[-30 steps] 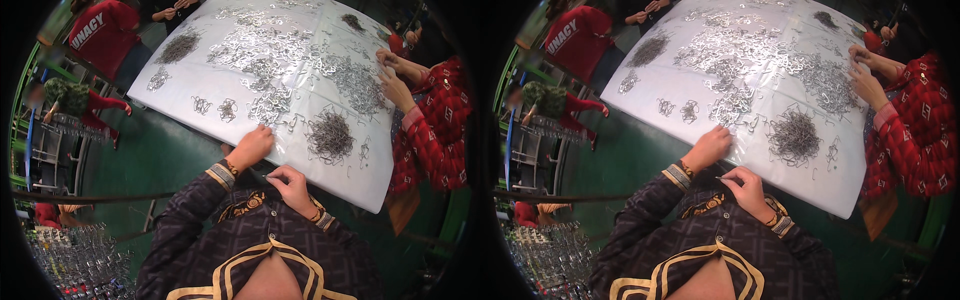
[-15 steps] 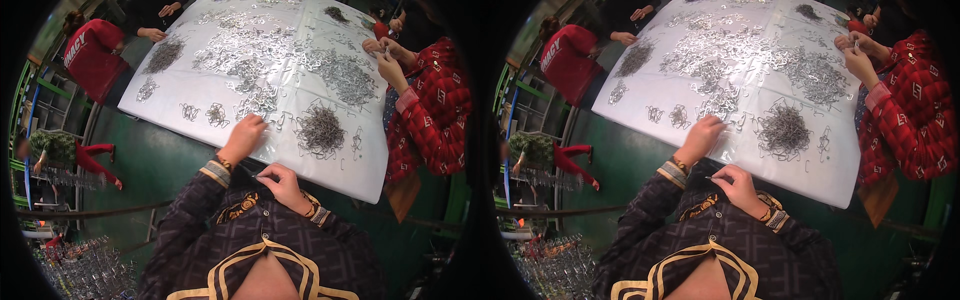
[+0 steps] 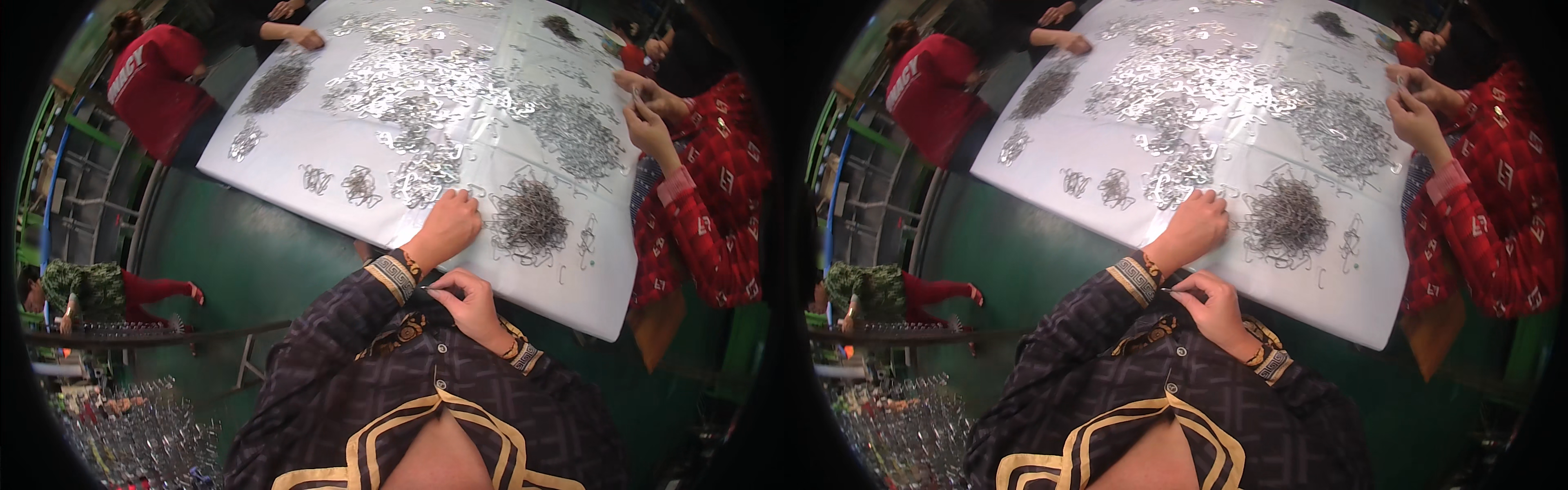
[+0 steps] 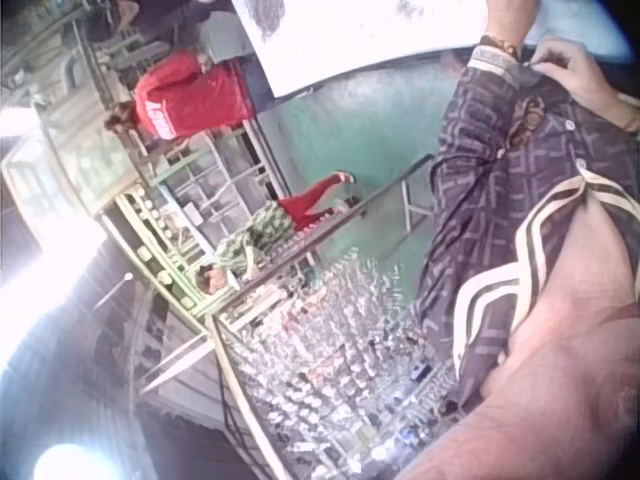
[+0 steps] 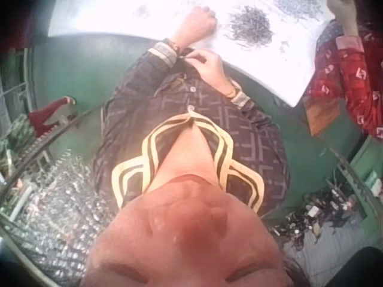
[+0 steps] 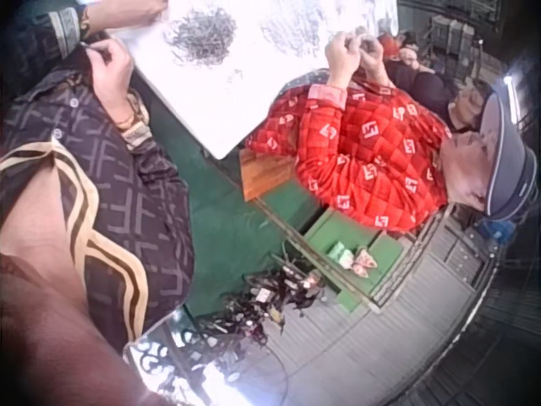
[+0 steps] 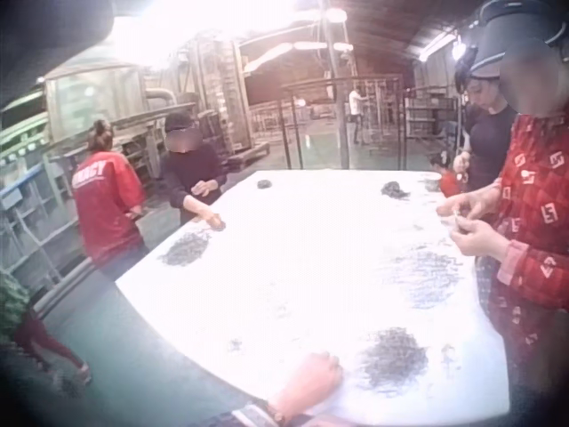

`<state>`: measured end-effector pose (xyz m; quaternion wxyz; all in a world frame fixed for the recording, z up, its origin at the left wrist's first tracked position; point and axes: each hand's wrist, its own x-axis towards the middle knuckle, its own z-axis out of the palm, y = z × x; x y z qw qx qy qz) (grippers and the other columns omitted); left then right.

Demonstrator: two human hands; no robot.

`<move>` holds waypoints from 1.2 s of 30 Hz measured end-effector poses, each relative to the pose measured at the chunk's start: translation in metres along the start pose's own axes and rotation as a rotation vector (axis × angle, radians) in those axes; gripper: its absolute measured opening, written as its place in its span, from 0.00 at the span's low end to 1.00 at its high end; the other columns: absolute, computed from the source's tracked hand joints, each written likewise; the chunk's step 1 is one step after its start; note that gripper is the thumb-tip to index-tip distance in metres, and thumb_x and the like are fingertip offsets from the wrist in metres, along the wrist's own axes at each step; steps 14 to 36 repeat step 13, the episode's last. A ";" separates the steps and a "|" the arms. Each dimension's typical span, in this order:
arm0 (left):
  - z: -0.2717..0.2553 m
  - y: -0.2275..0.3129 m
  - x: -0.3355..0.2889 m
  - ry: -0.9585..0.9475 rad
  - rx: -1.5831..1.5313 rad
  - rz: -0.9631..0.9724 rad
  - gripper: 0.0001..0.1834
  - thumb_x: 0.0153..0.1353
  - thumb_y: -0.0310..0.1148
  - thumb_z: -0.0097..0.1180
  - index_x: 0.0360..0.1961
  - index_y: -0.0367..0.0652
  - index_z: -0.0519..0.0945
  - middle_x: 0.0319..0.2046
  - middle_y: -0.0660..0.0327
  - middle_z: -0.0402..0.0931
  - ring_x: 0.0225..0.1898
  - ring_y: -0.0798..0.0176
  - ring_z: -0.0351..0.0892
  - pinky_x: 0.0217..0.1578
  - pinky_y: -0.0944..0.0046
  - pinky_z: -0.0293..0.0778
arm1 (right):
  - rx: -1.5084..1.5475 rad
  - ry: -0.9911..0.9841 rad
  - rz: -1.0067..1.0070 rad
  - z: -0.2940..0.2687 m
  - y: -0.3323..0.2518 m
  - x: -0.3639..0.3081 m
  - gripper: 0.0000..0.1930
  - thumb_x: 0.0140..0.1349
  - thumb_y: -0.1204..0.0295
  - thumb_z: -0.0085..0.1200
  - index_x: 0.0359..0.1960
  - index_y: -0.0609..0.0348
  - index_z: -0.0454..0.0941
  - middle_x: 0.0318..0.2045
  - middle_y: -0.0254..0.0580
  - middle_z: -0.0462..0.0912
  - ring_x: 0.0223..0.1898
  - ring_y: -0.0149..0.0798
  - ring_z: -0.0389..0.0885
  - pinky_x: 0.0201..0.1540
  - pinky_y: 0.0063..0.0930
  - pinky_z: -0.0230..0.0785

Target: The person sorts small metal pieces at a communal table and then hangs them onto a metal rack by hand.

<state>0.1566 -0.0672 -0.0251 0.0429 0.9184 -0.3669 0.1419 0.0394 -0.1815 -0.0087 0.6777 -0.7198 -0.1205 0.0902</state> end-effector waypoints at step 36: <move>-0.001 -0.014 -0.021 0.049 -0.225 -0.147 0.13 0.45 0.34 0.61 0.32 0.41 0.78 0.30 0.60 0.74 0.38 0.56 0.74 0.42 0.56 0.69 | -0.008 -0.036 0.038 0.001 0.005 0.000 0.03 0.55 0.82 0.61 0.32 0.65 0.82 0.28 0.39 0.81 0.30 0.31 0.81 0.34 0.23 0.71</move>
